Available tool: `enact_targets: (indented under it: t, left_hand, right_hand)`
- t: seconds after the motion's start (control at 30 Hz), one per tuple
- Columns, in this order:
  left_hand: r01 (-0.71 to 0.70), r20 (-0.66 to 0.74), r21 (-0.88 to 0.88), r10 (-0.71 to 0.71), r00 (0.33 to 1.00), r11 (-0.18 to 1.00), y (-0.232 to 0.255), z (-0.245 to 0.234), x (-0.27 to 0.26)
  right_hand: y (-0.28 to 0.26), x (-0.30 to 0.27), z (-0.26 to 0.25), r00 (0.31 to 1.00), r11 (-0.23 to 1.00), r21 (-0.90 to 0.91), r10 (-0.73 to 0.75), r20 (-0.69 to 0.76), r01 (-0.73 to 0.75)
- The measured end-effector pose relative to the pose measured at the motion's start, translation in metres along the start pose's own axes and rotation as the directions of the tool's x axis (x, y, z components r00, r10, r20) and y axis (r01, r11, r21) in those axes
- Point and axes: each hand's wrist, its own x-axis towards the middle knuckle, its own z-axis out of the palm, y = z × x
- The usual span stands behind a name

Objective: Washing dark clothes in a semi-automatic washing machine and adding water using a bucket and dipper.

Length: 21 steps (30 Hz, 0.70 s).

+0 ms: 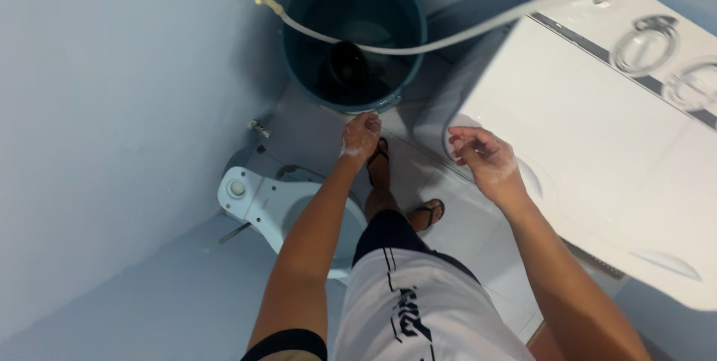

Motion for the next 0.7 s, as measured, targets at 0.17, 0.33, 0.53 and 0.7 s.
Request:
enact_targets:
  t: [0.17, 0.33, 0.53, 0.7]
  left_hand:
    - [0.568, 0.304, -0.727, -0.562, 0.770, 0.385, -0.039, 0.002, 0.082]
    - [0.316, 0.437, -0.879, -0.340, 0.833, -0.357, -0.087, 0.091, 0.139]
    - [0.097, 0.591, -0.626, -0.388, 0.707, -0.774, -0.101, 0.176, 0.197]
    - [-0.028, 0.500, -0.658, -0.465, 0.731, -0.753, -0.119, 0.192, 0.221]
  right_hand:
    - [-0.021, 0.067, 0.043, 0.993, 0.982, 0.151, 0.103, 0.060, -0.111]
    - [-0.032, 0.120, 0.054, 0.994, 0.964, 0.243, 0.112, 0.011, -0.111]
    - [-0.045, 0.161, 0.060, 0.982, 0.980, 0.126, 0.168, -0.085, -0.157]
    - [-0.030, 0.181, 0.065, 0.899, 0.916, 0.087, 0.402, -0.177, -0.392]
